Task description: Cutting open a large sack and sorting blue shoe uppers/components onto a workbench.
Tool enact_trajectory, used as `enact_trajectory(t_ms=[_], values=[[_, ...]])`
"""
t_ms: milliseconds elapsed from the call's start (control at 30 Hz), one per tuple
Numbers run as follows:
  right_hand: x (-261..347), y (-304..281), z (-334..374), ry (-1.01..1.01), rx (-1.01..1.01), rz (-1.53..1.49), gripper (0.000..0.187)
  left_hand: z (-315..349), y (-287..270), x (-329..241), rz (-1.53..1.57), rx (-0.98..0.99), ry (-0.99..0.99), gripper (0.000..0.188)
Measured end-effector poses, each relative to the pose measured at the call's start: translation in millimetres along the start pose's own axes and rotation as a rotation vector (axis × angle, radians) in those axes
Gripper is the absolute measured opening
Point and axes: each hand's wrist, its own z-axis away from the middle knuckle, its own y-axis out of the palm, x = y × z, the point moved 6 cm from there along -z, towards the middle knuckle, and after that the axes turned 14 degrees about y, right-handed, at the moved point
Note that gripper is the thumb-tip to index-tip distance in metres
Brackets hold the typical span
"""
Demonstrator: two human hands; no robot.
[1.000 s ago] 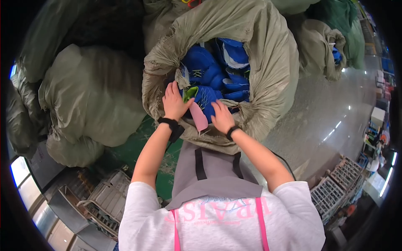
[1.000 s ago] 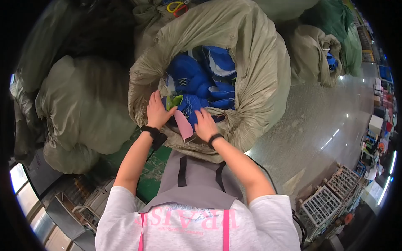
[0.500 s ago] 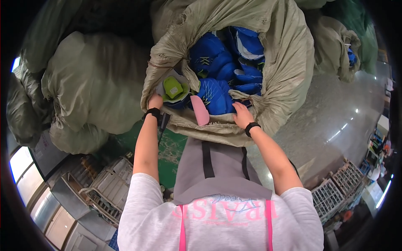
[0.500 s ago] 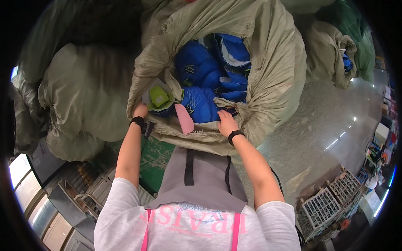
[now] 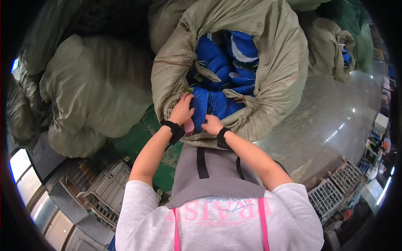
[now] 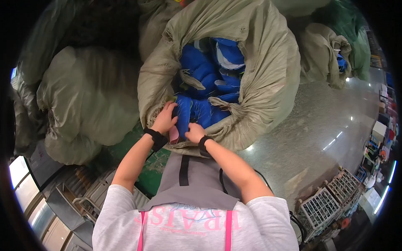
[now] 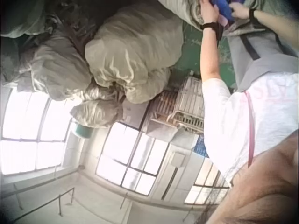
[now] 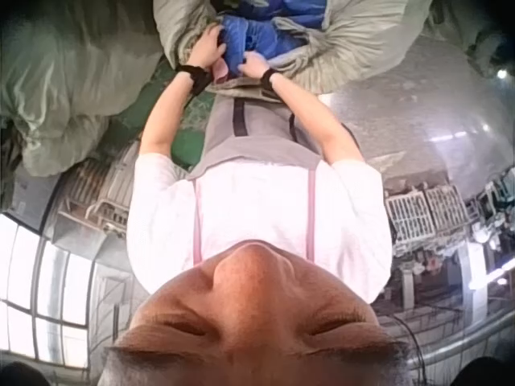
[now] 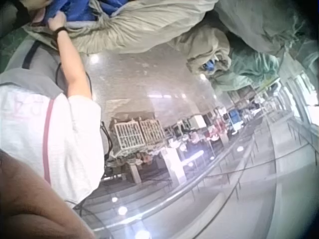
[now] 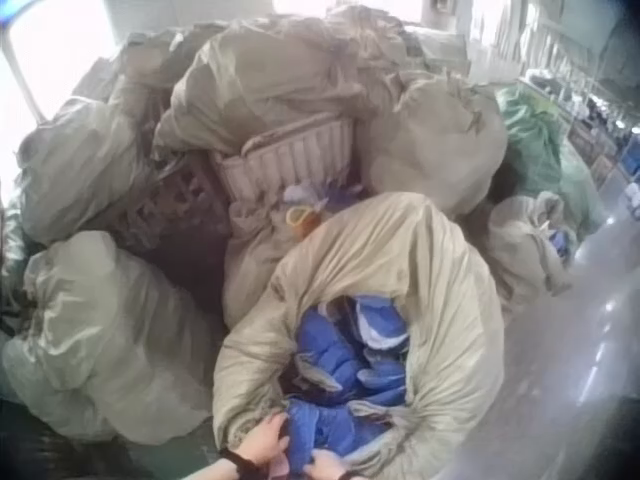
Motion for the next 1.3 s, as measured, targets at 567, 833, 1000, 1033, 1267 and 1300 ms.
enact_trajectory(t_ms=[567,833,1000,1033,1267,1300], values=[[86,-137,95,-0.211,0.104,-0.404,0.031,29,-92,52,-0.054,-0.179,-0.195,0.037],[43,-283,340,-0.434,-0.531,-1.037,0.041,15,-98,89,0.77,-0.405,-0.621,0.024],[116,-320,496,-0.724,-1.051,-1.205,0.051,-3,4,46,0.949,0.322,-0.425,0.04],[126,-322,521,-0.765,-1.154,-1.322,0.057,-10,15,15,0.327,0.582,0.15,0.043],[-28,-375,717,-0.805,-1.608,-1.307,0.048,-20,71,-147,0.345,0.953,0.475,0.049],[-54,-394,734,-0.787,-1.654,-1.259,0.043,-19,67,-153,0.389,0.98,0.491,0.046]])
